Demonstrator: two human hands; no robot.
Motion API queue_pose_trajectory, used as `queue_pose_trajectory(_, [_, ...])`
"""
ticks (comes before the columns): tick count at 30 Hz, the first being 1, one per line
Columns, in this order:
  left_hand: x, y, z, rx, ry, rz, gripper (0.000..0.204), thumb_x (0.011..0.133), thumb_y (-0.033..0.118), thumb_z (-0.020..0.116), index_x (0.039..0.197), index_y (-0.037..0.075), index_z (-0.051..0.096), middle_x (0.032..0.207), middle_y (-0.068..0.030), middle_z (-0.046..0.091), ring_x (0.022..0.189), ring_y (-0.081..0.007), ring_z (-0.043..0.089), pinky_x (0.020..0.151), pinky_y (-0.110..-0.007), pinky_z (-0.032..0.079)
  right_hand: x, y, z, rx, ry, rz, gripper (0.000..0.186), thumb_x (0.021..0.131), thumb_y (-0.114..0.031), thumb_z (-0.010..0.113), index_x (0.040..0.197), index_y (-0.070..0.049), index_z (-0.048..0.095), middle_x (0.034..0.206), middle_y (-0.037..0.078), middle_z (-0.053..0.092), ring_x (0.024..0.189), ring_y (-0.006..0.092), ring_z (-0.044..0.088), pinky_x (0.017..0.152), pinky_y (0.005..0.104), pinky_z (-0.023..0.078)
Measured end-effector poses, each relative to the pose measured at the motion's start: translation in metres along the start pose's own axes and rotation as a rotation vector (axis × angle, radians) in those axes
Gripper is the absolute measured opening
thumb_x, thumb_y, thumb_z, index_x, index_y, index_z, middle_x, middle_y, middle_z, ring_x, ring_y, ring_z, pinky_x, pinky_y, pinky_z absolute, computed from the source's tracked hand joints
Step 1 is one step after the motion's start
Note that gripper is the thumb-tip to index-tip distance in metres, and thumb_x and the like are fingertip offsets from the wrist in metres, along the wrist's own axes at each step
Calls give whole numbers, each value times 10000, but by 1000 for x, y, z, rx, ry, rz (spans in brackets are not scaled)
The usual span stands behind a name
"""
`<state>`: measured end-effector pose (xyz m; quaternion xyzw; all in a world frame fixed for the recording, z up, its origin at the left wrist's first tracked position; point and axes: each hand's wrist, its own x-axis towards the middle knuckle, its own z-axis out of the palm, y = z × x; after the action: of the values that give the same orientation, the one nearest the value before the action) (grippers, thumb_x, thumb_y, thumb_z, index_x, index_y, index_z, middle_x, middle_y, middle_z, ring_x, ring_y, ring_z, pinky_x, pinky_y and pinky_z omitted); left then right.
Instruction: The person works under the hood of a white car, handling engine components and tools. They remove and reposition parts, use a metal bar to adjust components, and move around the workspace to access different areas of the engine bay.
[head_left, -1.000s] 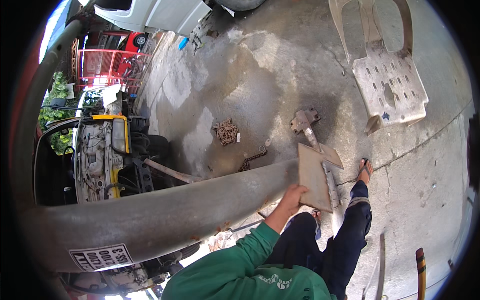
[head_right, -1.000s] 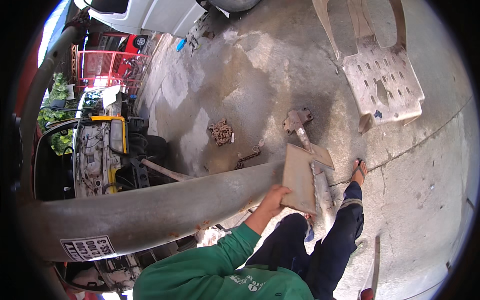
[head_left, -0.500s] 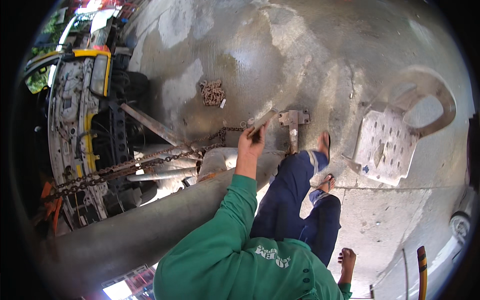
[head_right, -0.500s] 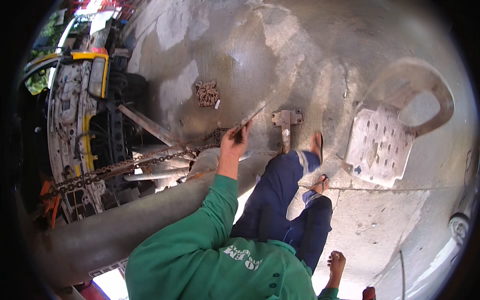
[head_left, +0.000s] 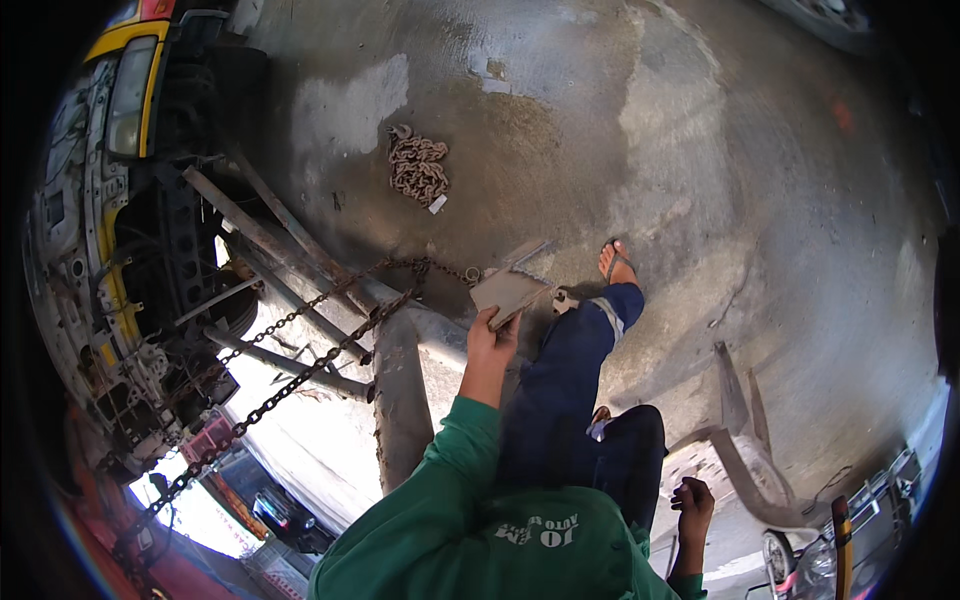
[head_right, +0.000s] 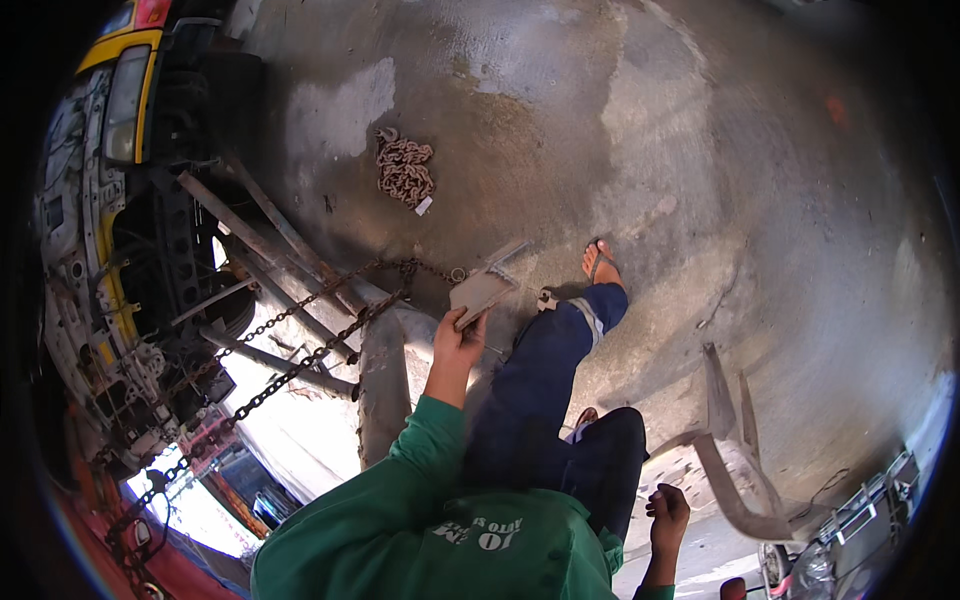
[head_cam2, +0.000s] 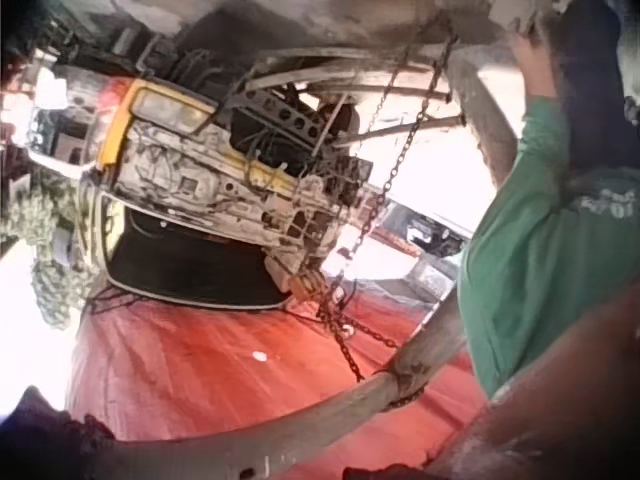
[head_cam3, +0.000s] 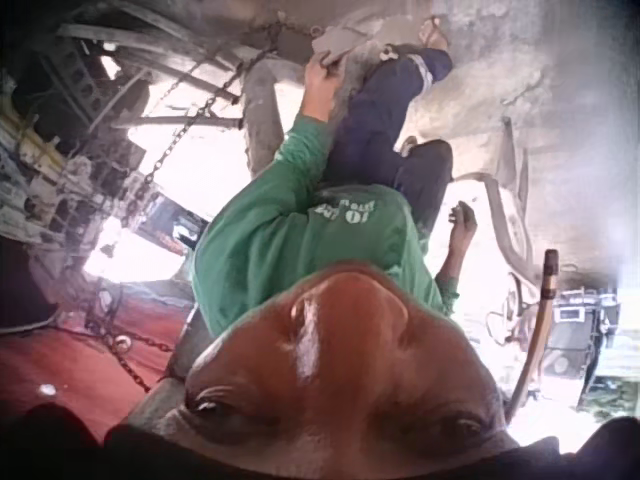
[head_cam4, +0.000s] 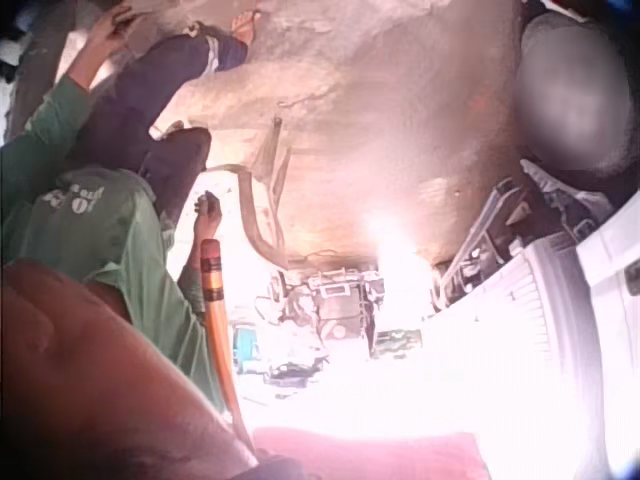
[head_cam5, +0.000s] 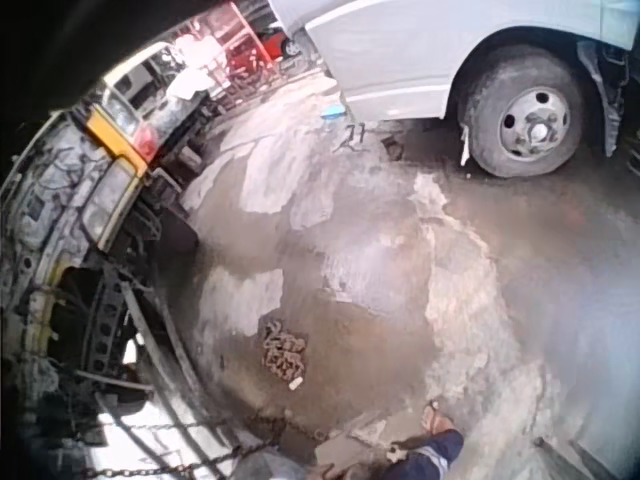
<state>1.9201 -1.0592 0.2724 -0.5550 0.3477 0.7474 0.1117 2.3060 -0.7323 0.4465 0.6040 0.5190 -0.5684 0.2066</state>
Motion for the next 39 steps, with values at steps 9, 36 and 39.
queue_pose_trajectory(9, [13,126,108,198,33,-127,353,914,109,624,1228,-43,570,1131,-161,664,1053,-336,672,951,-474,561,108,-160,-43,-237,-291,23,171,927,-119,624,1050,-41,713,816,34,681,732,135,646,627,307,522])
queue_pose_trajectory(36, [62,281,365,1538,-289,-346,297,905,296,641,986,27,740,990,-231,720,980,-412,675,896,-488,538,439,-1164,420,-975,-428,-301,267,958,-199,690,1145,-9,682,917,66,711,753,137,643,676,298,533])
queue_pose_trajectory(39, [69,333,421,1785,-646,-102,214,856,181,603,953,95,774,925,-178,736,896,-362,704,846,-466,564,456,-1219,454,-969,-406,-154,266,953,-230,692,1097,-6,698,886,78,707,737,157,655,666,312,539])
